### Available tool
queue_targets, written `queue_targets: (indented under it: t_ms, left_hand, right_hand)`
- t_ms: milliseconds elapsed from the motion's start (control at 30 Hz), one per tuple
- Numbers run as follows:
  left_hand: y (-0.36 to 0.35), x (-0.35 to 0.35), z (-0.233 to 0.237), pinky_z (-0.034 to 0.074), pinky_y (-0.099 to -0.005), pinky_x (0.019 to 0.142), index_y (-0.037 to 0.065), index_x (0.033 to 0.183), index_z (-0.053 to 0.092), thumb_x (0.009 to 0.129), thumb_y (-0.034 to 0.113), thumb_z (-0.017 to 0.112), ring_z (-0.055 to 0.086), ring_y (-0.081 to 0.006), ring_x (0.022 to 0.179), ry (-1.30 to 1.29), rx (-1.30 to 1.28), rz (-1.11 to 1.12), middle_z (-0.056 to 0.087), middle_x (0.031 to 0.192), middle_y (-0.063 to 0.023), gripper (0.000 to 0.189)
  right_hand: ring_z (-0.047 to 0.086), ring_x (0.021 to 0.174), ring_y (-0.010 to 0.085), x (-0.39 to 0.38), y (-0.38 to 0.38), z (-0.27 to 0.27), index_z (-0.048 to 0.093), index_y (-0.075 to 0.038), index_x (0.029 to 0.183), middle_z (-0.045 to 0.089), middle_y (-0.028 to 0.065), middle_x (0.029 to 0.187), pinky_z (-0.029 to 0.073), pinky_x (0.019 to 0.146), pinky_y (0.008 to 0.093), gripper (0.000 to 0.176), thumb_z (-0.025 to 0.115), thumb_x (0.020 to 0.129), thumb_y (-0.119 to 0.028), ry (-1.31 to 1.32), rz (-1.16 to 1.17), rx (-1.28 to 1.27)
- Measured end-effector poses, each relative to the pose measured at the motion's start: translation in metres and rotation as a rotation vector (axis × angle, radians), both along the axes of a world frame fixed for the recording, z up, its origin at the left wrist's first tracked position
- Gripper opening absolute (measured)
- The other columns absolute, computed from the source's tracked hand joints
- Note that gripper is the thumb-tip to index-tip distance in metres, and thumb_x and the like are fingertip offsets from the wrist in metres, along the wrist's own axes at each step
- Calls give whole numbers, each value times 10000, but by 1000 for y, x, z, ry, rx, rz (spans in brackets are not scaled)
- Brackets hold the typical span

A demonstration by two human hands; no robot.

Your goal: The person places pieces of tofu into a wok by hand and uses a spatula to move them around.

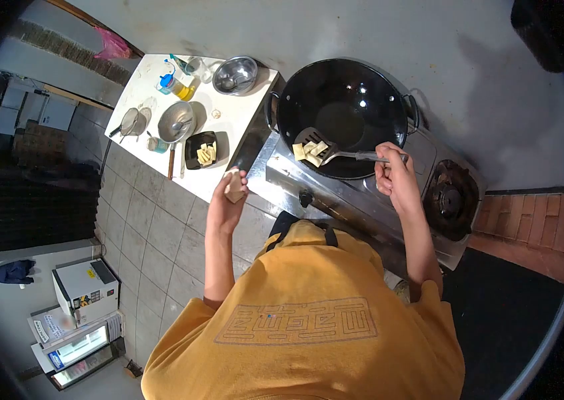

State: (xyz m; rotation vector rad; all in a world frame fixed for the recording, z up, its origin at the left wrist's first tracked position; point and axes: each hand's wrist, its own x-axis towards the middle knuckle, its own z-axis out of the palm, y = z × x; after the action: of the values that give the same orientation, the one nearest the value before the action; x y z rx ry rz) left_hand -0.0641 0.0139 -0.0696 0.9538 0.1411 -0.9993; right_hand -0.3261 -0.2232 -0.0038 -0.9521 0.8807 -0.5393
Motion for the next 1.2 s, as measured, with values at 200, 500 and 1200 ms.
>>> queue_targets:
  t_ms: [200,500,1200]
  left_hand:
    - [29,29,20,517,-296,823,-18,1227,492,983,128,494,590,-185,912,10,-229,111,613,1017,-99,285]
    - [46,44,22,525,-301,845,-30,1190,510,972,78,507,595,-193,928,32,-314,250,598,1034,-117,243]
    - [62,27,13,545,-289,818,-8,1201,547,982,101,513,630,-180,931,122,-211,277,644,1048,-95,248]
  right_hand:
    - [335,413,43,-5,-4,0,537,-88,880,482,11,590,231,379,213,156,516,917,-239,0,0,22]
    - [334,421,42,-25,4,-6,518,-89,905,477,11,603,240,391,211,160,481,945,-240,17,-76,-13]
    - [315,428,25,-11,22,-12,531,-83,839,494,11,601,219,388,210,185,480,953,-219,17,29,-181]
